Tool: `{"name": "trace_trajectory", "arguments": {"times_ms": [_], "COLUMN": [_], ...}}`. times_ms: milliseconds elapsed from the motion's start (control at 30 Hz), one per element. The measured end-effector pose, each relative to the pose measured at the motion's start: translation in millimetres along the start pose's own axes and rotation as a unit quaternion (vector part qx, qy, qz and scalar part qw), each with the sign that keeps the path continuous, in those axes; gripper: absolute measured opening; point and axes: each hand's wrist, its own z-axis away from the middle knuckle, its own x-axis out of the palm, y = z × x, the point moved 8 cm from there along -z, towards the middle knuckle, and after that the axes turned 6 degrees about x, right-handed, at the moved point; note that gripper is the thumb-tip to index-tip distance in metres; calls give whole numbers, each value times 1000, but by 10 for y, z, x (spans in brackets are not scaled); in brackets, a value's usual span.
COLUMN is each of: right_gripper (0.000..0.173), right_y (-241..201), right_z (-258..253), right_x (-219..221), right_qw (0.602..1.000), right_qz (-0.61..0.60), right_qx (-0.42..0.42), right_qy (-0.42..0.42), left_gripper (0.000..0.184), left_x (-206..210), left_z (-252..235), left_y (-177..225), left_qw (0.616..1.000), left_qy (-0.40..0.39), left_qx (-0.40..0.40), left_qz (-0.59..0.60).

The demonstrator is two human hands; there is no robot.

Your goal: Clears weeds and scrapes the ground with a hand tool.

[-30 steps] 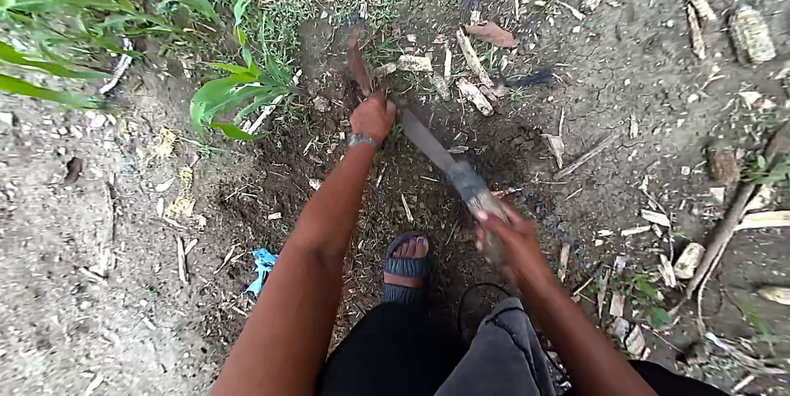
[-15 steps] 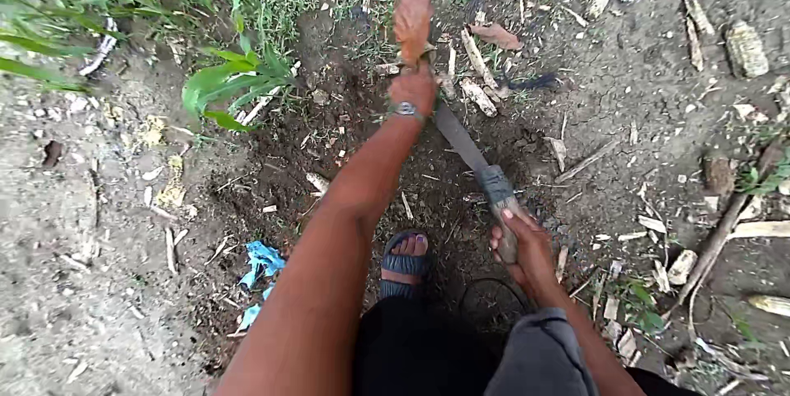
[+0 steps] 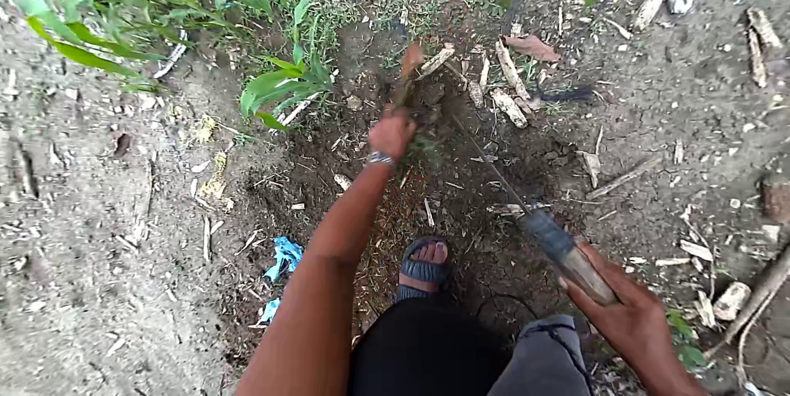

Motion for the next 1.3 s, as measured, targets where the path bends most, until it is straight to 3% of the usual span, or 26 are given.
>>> {"name": "trace_trajectory", "arguments": {"times_ms": [100, 167, 233, 300, 367, 500, 600, 767, 833, 933, 1033, 1100, 1167, 1233, 1300], "right_gripper": [64, 41, 19, 20, 23, 24, 26, 23, 23, 53, 58, 53, 36, 20, 14], "right_y": [318, 514, 607, 619, 605, 634, 723, 833, 812, 516, 418, 484, 590, 672, 771], "right_z": [375, 643, 839, 976, 1089, 1346, 1219, 280, 249, 361, 769, 1138, 1456, 1652, 1690], "right_x": [-108, -35, 113, 124, 7, -181, -257, 46, 57, -143, -203, -261, -381, -507, -588], "right_qw": [964, 878, 790, 738, 718, 655, 665, 766, 817, 923, 964, 950, 879, 819, 783], "right_qz": [-184, -355, -466, -521, -555, -643, -624, -476, -426, -242, -122, -153, -318, -432, -500], "right_qx": [187, 317, 396, 428, 421, 397, 406, 418, 370, 264, 209, 256, 342, 367, 360], "right_qy": [-39, -39, -48, -27, -3, 14, 48, 109, 122, 143, 111, 92, 92, 88, 80], "left_gripper": [54, 62, 64, 63, 60, 49, 45, 37, 38, 46, 61, 62, 48, 39, 37], "left_x": [-131, -231, -286, -260, -196, 70, 294, 78, -18, 19, 302, 421, 415, 345, 234], "left_z": [123, 167, 167, 149, 190, 394, 487, 258, 159, -11, -196, -236, -220, -214, -236], "left_y": [-869, -1284, -1483, -1479, -1324, -734, 56, 1452, 1963, 2597, 2841, 2820, 2704, 2411, 1920], "left_qw": [993, 981, 975, 977, 983, 996, 994, 960, 949, 944, 952, 957, 963, 969, 979], "left_qy": [52, 66, 53, 29, 23, 60, 31, 46, 51, 25, -52, -60, -46, -32, -7], "left_qx": [-108, -180, -216, -212, -182, -49, 51, 229, 278, 324, 298, 274, 256, 236, 197], "left_qz": [20, 37, 15, -1, 15, 40, 86, 153, 138, 59, -47, -77, -77, -71, -52]}}
